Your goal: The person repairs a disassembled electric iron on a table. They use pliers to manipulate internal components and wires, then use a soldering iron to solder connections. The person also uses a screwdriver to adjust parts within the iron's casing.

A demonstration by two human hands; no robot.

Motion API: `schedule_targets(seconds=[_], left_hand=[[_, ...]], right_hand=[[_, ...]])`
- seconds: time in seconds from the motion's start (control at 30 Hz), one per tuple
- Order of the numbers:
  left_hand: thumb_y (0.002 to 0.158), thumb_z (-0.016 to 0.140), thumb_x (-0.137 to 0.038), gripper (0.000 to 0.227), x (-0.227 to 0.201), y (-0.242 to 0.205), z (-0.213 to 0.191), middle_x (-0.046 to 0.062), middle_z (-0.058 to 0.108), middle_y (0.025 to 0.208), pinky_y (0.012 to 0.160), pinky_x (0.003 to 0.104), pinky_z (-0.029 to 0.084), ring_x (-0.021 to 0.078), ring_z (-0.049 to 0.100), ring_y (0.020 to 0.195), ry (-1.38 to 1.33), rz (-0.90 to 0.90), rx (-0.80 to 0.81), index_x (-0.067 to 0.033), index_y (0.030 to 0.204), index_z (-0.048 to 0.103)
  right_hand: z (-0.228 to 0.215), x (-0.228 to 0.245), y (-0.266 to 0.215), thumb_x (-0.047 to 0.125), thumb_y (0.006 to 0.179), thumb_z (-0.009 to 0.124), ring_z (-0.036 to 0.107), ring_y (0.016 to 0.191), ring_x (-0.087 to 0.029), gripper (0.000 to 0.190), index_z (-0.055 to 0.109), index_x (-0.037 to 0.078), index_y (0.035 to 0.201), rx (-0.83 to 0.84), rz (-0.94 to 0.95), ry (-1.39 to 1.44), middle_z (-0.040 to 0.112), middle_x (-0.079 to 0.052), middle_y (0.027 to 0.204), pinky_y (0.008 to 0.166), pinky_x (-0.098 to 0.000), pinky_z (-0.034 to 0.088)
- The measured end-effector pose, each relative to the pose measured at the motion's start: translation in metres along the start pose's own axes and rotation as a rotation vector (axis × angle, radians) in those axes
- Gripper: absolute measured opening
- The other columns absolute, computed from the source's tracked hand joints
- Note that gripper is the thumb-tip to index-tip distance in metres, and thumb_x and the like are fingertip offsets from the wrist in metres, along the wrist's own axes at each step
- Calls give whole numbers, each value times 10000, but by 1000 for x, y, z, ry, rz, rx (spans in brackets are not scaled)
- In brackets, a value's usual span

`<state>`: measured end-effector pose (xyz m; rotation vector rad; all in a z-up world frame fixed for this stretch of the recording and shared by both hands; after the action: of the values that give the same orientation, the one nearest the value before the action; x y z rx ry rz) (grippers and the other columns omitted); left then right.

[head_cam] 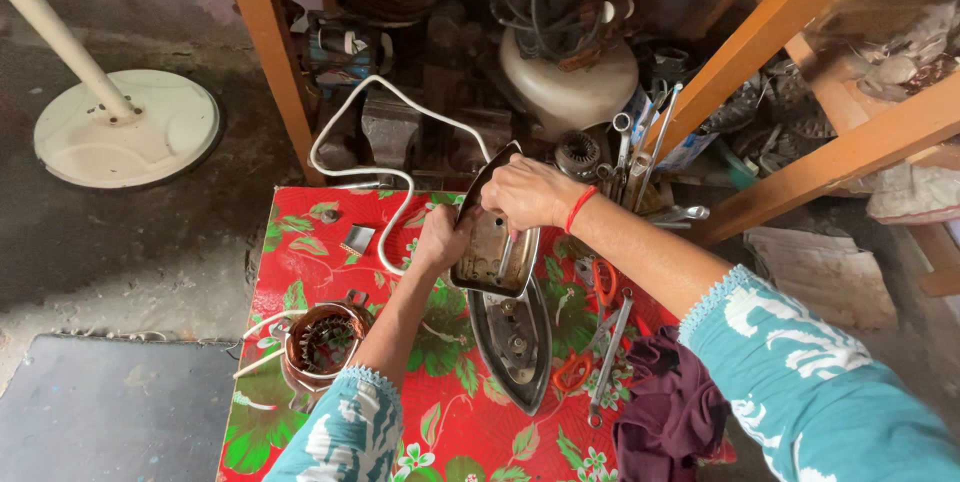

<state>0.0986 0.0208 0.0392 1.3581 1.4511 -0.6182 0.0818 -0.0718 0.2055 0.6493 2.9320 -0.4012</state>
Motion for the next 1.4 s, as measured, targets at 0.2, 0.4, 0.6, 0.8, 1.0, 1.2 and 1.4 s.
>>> schedule_targets(seconds=[0.2, 0.4, 0.6, 0.8, 1.0, 1.2, 1.4], left_hand=[[912, 730, -369, 578, -4, -2, -3, 324, 570, 640, 599, 492, 482, 460, 591, 591, -19, -58, 32, 116, 635, 581], [913, 717, -342, 518, 5, 0, 4, 325, 586, 652, 612, 493, 493, 453, 633, 618, -51, -53, 51, 109, 686, 600], [881, 706, -254, 378, 23, 4, 13, 319, 652, 756, 677, 488, 511, 463, 672, 800, -25, 11, 12, 96, 766, 623], [904, 716, -282, 426, 21, 3, 14, 326, 638, 761, 694, 485, 509, 461, 674, 803, -26, -30, 37, 106, 761, 618], [871, 714, -273, 422, 25, 2, 14, 322, 637, 738, 683, 480, 521, 423, 704, 746, -57, -69, 48, 110, 734, 601], [839, 743, -238, 382, 21, 2, 10, 305, 648, 735, 648, 475, 509, 432, 666, 744, -28, 58, -37, 109, 756, 606], [857, 706, -226, 362, 17, -1, 8, 284, 637, 688, 642, 455, 509, 368, 685, 667, -47, -67, 74, 105, 740, 617]], right_hand=[[6, -2, 6, 250, 581, 902, 703, 713, -285, 295, 749, 104, 786, -38, -20, 30, 696, -73, 678, 719, -387, 531], [20, -4, 10, 310, 573, 907, 684, 705, -243, 328, 754, 118, 791, 68, 28, -39, 702, -46, 683, 798, -382, 471], [22, 4, 13, 257, 735, 813, 689, 734, -277, 132, 747, 149, 771, 9, 19, -78, 682, -63, 676, 867, -397, 449], [23, -2, 17, 241, 619, 842, 679, 727, -290, 202, 731, 138, 753, -57, 20, -33, 664, -88, 676, 789, -423, 444], [23, 1, 10, 229, 628, 858, 692, 721, -289, 260, 786, 188, 874, -29, 60, -49, 683, -92, 683, 832, -420, 439], [30, -1, 12, 173, 580, 868, 689, 739, -293, 296, 786, 189, 864, -17, 107, -47, 676, -104, 697, 866, -432, 437], [29, 5, 10, 104, 576, 813, 669, 683, -294, 163, 722, 136, 707, -61, 114, -30, 602, -99, 677, 877, -467, 424]])
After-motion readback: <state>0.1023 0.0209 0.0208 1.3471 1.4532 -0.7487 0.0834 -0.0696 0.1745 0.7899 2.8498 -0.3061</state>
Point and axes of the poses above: each hand's wrist, its own y-axis towards the middle knuckle, its own z-axis out of the palm, x = y × z, the point moved 8 cm from there along y, towards the middle knuckle
